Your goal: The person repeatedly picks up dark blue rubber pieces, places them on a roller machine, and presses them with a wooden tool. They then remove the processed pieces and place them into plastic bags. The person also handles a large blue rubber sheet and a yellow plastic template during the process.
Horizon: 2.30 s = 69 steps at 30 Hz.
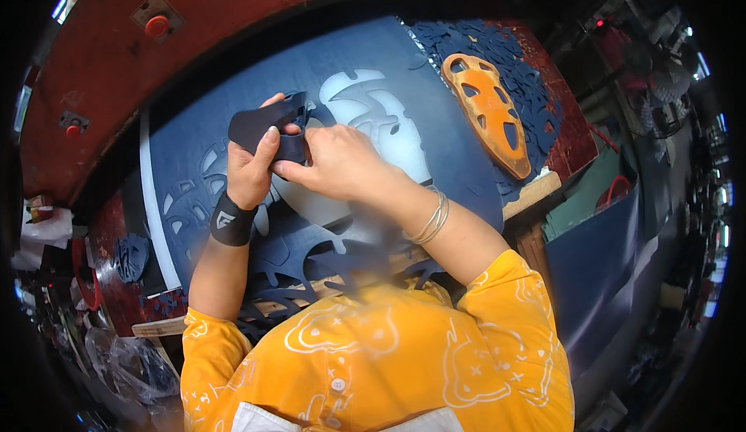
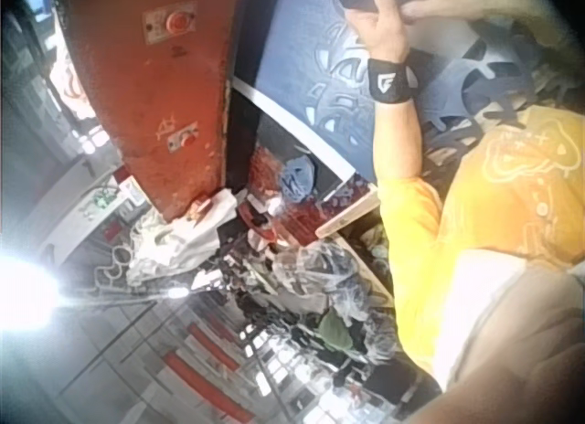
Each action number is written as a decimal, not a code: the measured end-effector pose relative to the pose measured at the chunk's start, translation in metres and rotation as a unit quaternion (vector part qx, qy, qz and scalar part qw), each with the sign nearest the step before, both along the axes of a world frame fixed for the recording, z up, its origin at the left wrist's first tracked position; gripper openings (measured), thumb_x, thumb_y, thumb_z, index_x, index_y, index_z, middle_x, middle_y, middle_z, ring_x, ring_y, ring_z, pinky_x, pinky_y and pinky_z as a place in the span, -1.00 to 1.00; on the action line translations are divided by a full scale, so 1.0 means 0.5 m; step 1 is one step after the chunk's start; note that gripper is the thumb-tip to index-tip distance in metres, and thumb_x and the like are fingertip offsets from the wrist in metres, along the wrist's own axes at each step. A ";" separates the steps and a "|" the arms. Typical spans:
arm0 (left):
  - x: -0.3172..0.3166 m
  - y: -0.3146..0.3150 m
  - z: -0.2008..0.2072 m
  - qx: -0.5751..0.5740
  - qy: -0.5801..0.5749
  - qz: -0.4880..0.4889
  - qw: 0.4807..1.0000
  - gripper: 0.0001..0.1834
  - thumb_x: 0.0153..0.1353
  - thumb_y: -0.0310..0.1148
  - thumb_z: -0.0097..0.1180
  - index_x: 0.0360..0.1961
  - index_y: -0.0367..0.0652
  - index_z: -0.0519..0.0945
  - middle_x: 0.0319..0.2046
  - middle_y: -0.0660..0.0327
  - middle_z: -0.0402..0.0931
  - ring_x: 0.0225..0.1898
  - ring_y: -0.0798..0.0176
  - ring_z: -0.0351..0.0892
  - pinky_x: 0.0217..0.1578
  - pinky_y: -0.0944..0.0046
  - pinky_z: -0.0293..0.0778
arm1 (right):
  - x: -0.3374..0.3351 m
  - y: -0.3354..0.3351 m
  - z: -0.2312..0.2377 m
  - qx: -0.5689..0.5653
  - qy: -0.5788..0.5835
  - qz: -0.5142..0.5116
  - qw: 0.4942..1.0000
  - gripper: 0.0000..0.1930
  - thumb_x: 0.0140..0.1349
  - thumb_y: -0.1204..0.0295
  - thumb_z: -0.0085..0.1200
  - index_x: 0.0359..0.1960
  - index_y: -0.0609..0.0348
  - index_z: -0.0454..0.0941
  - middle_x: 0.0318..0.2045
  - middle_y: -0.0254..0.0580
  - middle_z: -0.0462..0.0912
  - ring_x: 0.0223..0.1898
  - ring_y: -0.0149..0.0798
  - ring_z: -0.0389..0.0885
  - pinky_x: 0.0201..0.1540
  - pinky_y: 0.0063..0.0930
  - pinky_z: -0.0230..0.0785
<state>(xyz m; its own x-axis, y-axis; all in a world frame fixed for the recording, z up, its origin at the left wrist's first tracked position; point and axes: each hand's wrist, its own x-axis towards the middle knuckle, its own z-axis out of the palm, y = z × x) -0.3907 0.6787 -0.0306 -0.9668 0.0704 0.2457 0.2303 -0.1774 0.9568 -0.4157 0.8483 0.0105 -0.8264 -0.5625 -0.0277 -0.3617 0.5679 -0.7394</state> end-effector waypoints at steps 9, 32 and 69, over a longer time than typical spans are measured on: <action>-0.030 0.037 0.005 -0.131 0.048 0.001 0.990 -0.61 0.37 -0.33 -0.01 0.19 -0.20 0.45 -0.13 0.15 0.59 -0.19 0.37 0.55 -0.16 0.33 0.51 | -0.021 0.035 -0.055 -0.018 -0.006 -0.064 0.998 -0.70 0.00 0.28 0.03 -0.56 0.34 0.58 -0.60 0.15 0.58 -0.47 0.12 0.62 -0.31 -0.17 0.48; 0.169 -0.145 0.055 -0.639 0.121 -0.215 0.728 -0.24 -0.19 -0.28 0.40 0.17 0.10 0.46 -0.31 0.17 0.38 -0.12 0.11 0.43 -0.20 0.15 0.46 | -0.002 0.111 -0.141 -0.101 0.101 -0.046 0.989 -0.83 0.01 0.54 -0.02 -0.39 0.24 0.62 -0.55 -0.05 0.63 -0.54 -0.10 0.61 -0.42 -0.37 0.43; 0.296 -0.280 0.112 -0.629 -0.061 -0.224 0.742 -0.18 -0.19 -0.46 0.28 0.24 0.07 0.38 -0.19 0.10 0.40 -0.07 -0.01 0.43 -0.14 0.11 0.47 | 0.099 -0.098 -0.123 -0.015 0.073 0.175 0.982 -0.78 0.08 0.31 0.10 -0.55 0.17 0.42 -0.60 -0.05 0.49 -0.45 0.06 0.52 -0.39 -0.15 0.37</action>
<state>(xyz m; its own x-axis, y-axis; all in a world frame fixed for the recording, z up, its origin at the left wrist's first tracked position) -0.2428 0.5386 0.0252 -0.7863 0.4916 -0.3743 0.3162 0.8406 0.4399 -0.3662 0.7993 -0.0510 -0.5760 -0.8116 0.0978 -0.6341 0.3681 -0.6800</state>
